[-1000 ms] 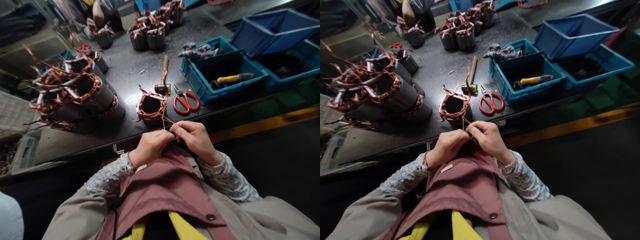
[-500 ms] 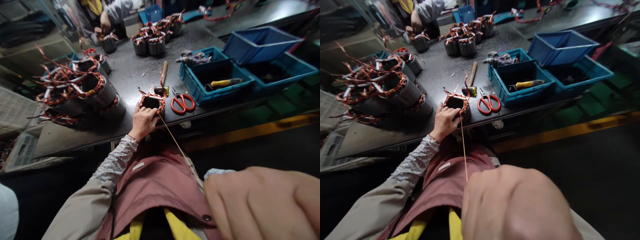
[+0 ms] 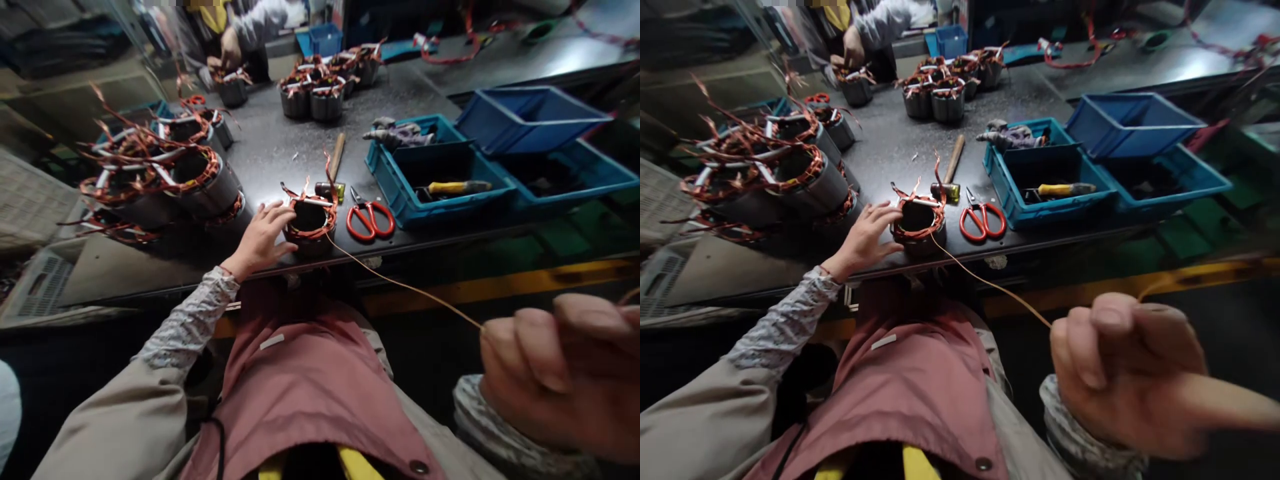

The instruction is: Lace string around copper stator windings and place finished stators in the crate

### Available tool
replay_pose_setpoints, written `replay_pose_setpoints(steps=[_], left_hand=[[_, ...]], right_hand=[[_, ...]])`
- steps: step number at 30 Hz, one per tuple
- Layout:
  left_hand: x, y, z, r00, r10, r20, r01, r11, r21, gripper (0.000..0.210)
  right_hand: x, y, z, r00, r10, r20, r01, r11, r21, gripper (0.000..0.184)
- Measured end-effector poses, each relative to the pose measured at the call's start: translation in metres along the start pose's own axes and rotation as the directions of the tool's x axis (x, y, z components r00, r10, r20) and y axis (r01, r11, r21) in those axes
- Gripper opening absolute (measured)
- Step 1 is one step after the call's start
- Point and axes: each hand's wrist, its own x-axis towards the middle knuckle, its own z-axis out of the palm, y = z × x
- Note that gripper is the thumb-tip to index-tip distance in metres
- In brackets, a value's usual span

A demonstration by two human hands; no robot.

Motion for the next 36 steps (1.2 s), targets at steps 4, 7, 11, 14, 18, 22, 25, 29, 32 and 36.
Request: replay_pose_setpoints(steps=[4,7,11,14,18,22,25,29,32,36], left_hand=[[0.003,-0.005,0.008,0.993,0.119,0.000,-0.119,0.992,-0.050,0.021],[0.007,0.006,0.017,0.993,0.109,-0.050,-0.112,0.992,-0.051,0.018],[0.008,0.015,0.021,0.996,0.064,-0.063,-0.068,0.996,-0.058,0.018],[0.006,0.015,0.019,0.998,0.054,-0.023,-0.056,0.993,-0.105,0.021],[0.005,0.012,0.012,0.998,0.066,0.006,-0.064,0.985,-0.160,0.029],[0.009,0.012,0.000,1.000,0.026,0.008,-0.023,0.976,-0.216,0.029],[0.013,0.012,-0.009,0.999,-0.037,0.003,0.037,0.976,-0.216,0.025],[0.017,0.013,-0.017,0.997,-0.073,-0.004,0.071,0.977,-0.203,0.022],[0.022,0.015,-0.021,0.999,-0.040,-0.004,0.038,0.979,-0.199,0.023],[0.039,0.016,-0.023,0.996,0.062,0.067,-0.046,0.975,-0.215,0.030]], right_hand=[[0.010,0.009,0.042,0.972,0.148,-0.181,-0.138,0.988,0.068,0.025],[0.004,0.029,0.079,0.981,0.148,0.127,-0.125,0.976,-0.176,0.022],[-0.002,0.051,0.103,0.959,-0.052,0.279,0.159,0.913,-0.375,0.008],[-0.005,0.056,0.104,0.960,-0.177,0.218,0.265,0.828,-0.494,0.004],[-0.013,0.059,0.100,0.954,-0.242,0.175,0.299,0.785,-0.543,0.006],[-0.021,0.062,0.104,0.967,-0.178,0.184,0.246,0.848,-0.469,0.004],[-0.022,0.065,0.109,0.965,-0.178,0.195,0.248,0.866,-0.435,0.004],[-0.019,0.071,0.112,0.949,-0.223,0.225,0.303,0.846,-0.439,0.007],[-0.017,0.076,0.113,0.941,-0.245,0.233,0.329,0.819,-0.470,0.009],[-0.010,0.083,0.124,0.937,-0.253,0.240,0.341,0.809,-0.479,0.015]])
